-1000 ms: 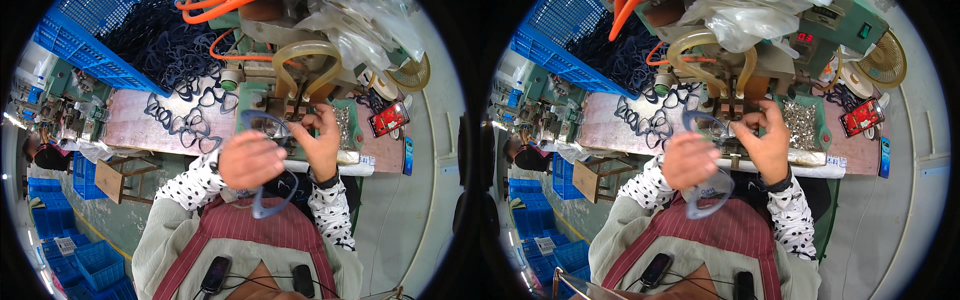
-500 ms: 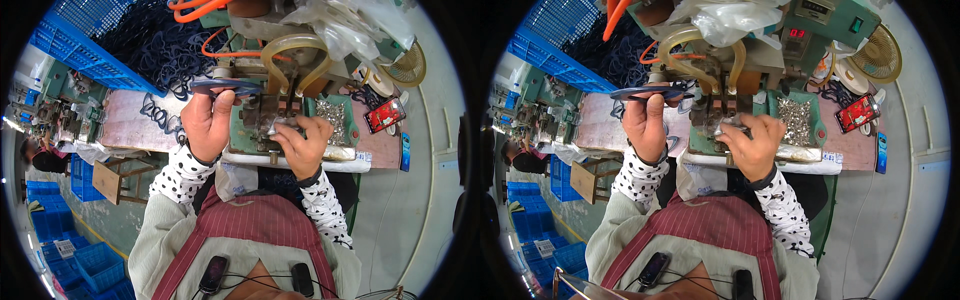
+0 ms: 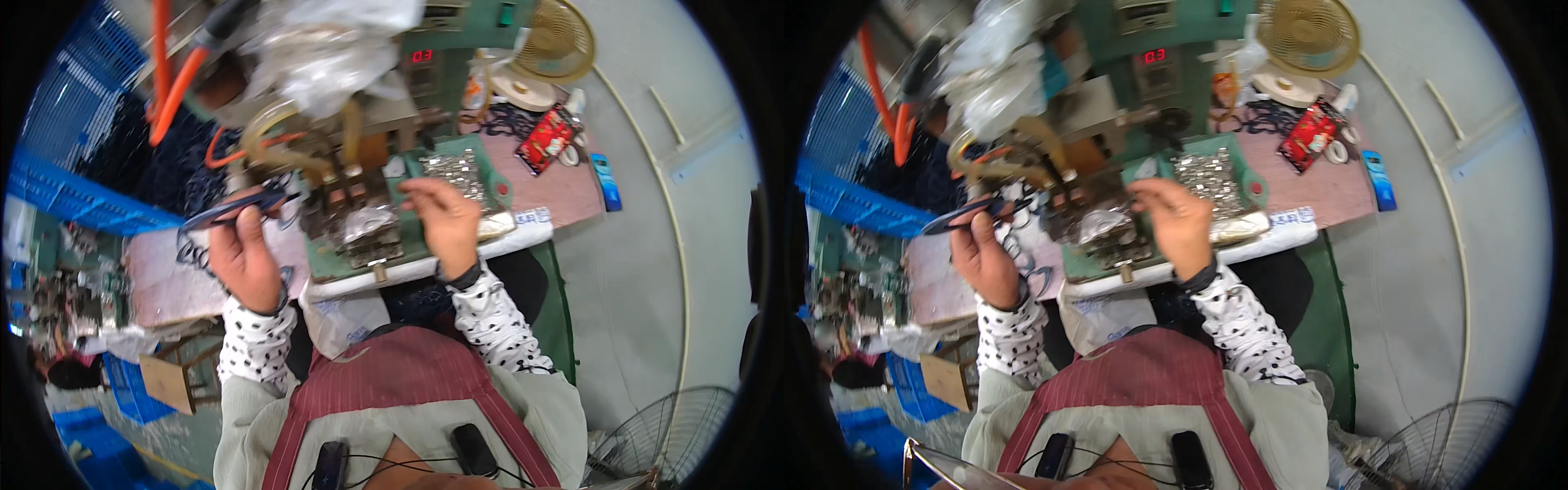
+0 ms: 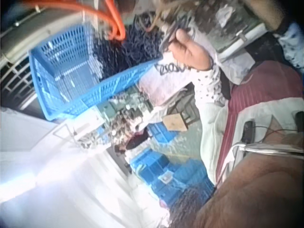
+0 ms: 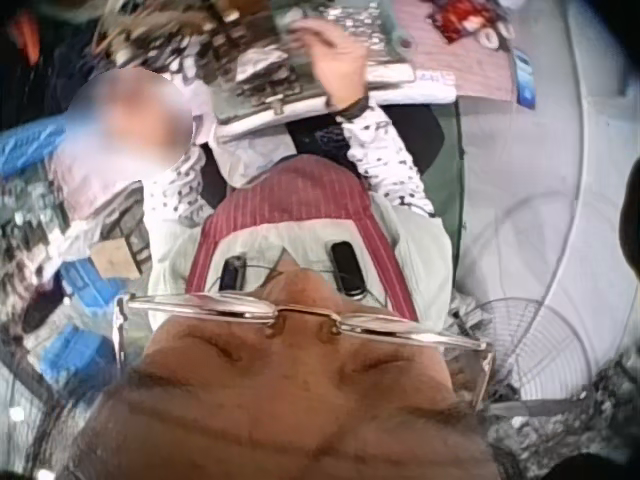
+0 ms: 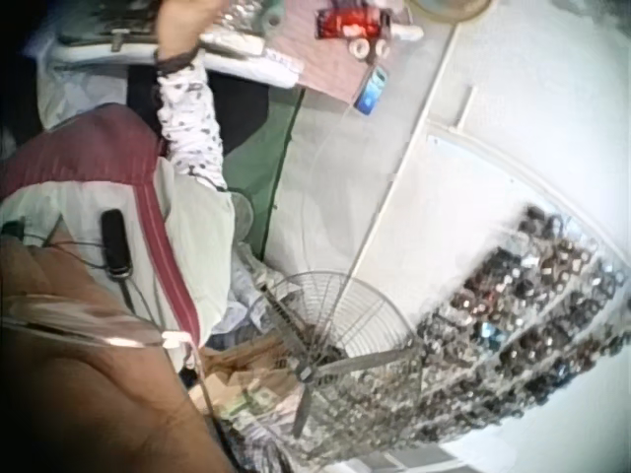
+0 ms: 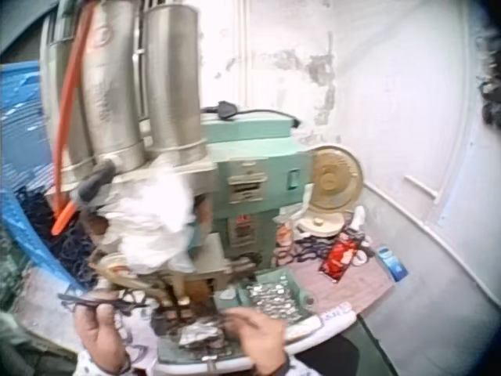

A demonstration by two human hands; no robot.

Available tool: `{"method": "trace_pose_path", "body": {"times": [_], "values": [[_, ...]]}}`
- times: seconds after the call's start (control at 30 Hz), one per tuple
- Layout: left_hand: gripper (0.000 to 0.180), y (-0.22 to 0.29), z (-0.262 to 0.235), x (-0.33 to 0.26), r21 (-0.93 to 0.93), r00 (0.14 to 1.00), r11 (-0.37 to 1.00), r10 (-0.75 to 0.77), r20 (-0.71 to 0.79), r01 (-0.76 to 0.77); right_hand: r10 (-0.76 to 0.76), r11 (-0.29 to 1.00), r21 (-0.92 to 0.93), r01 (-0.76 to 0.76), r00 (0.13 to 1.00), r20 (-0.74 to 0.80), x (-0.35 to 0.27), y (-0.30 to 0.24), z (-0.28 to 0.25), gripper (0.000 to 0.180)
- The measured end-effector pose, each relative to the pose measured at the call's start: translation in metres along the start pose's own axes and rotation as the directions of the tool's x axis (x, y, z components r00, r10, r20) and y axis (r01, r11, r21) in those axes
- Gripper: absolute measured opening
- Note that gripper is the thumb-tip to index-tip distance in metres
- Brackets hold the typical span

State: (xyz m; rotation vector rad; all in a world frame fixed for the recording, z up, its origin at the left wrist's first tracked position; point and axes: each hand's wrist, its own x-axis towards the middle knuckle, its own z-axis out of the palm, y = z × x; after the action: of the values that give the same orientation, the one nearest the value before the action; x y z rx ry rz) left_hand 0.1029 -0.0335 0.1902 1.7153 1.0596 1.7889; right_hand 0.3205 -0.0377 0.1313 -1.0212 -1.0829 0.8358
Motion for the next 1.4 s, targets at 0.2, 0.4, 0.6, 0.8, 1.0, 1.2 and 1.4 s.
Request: {"method": "trace_pose_path", "body": {"times": [0.2, 0.4, 0.6, 0.8, 1.0, 1.2, 1.4], "values": [[0.017, 0.007, -0.011, -0.008, 0.084, 0.968, 0.969, 0.223, 0.117, -0.234, -0.106, 0.964, -0.248, 0.094, 0.994, -0.037, -0.002, -0.012, 0.003, 0.012], [0.019, 0.012, -0.002, 0.002, -0.014, 0.999, 0.999, -0.041, 0.029, 0.042, -0.315, 0.863, -0.396, 0.314, 0.947, 0.065, -0.011, -0.010, 0.029, 0.019], [0.021, 0.008, -0.003, 0.005, -0.069, 0.999, 0.997, -0.021, 0.033, 0.023, -0.267, 0.939, -0.234, 0.252, 0.963, -0.035, -0.012, 0.000, 0.046, 0.030], [0.022, 0.004, -0.006, 0.003, -0.079, 0.999, 0.996, -0.028, 0.025, 0.030, -0.136, 0.989, 0.038, 0.142, 0.982, -0.133, -0.024, 0.022, 0.058, 0.030], [0.018, 0.008, -0.004, 0.005, -0.049, 0.996, 0.996, -0.065, 0.060, 0.068, -0.112, 0.983, 0.121, 0.136, 0.977, -0.183, -0.025, 0.026, 0.060, 0.030], [0.024, -0.003, -0.012, -0.007, 0.178, 0.894, 0.888, 0.380, 0.237, -0.424, -0.155, 0.985, 0.062, 0.162, 0.983, -0.103, -0.018, 0.041, 0.051, 0.028], [0.030, -0.008, 0.026, -0.055, -0.066, 0.564, 0.724, 0.587, 0.581, -0.687, -0.264, 0.938, -0.248, 0.242, 0.962, -0.061, 0.011, 0.023, 0.006, 0.034]]}}
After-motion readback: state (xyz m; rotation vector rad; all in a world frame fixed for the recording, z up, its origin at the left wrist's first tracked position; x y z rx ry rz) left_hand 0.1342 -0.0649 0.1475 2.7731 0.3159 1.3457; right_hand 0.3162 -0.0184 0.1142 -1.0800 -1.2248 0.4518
